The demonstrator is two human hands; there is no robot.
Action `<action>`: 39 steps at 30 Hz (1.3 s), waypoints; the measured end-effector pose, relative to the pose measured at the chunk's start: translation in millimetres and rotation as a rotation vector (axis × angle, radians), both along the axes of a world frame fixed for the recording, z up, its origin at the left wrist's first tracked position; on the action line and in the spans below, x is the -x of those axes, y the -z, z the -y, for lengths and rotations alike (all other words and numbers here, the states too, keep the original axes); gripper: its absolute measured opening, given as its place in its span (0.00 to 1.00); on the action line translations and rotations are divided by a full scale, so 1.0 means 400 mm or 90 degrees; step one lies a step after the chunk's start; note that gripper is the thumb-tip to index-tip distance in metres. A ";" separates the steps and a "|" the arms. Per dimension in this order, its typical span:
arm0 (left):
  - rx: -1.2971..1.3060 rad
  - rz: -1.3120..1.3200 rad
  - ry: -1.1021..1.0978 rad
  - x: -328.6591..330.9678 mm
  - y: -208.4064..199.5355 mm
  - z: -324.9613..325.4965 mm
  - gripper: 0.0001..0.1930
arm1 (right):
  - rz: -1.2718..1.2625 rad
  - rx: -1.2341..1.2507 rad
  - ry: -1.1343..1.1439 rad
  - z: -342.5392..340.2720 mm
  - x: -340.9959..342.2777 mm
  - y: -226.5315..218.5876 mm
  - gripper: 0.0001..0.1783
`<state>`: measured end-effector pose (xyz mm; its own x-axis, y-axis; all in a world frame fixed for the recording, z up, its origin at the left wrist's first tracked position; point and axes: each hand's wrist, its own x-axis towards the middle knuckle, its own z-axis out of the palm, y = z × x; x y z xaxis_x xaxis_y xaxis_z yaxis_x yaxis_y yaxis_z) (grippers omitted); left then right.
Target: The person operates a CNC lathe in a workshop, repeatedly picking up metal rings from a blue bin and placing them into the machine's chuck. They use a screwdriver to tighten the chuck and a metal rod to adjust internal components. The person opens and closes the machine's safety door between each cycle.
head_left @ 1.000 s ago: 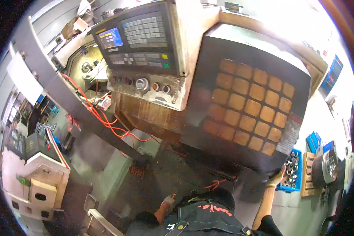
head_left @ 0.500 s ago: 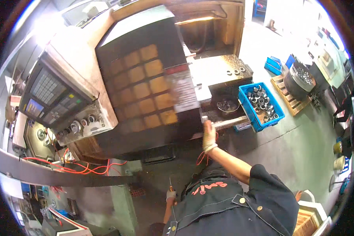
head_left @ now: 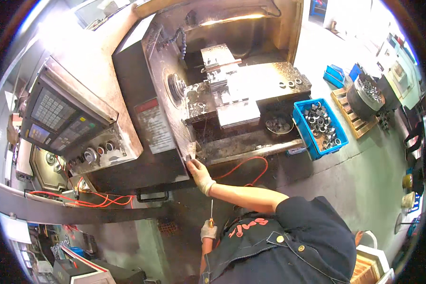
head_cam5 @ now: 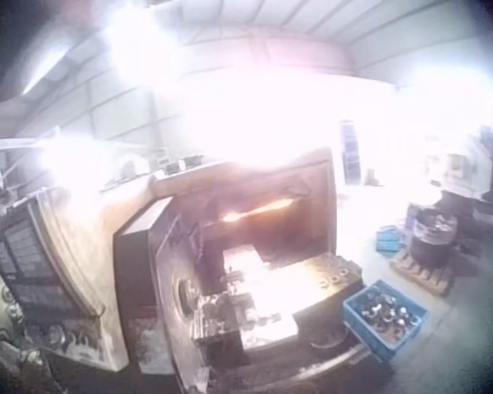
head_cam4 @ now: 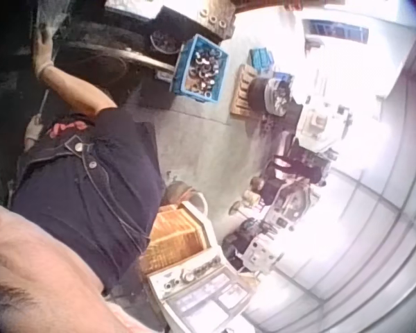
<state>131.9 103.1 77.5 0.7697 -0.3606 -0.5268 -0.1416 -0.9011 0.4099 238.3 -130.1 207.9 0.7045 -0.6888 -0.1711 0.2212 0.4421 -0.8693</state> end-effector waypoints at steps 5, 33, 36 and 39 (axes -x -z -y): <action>0.219 -0.019 -0.002 -0.042 0.014 0.143 0.10 | 0.019 -0.133 -0.014 0.107 0.046 -0.035 0.19; 0.035 0.188 -0.054 -0.671 -0.422 0.917 0.20 | -0.192 0.068 -0.066 1.002 -0.813 0.103 0.29; 0.013 0.191 -0.045 -0.671 -0.454 0.942 0.20 | -0.229 0.062 -0.165 1.009 -0.797 0.080 0.27; -0.044 0.195 0.004 -0.663 -0.530 1.060 0.20 | -0.296 0.249 -0.042 1.113 -0.805 0.127 0.26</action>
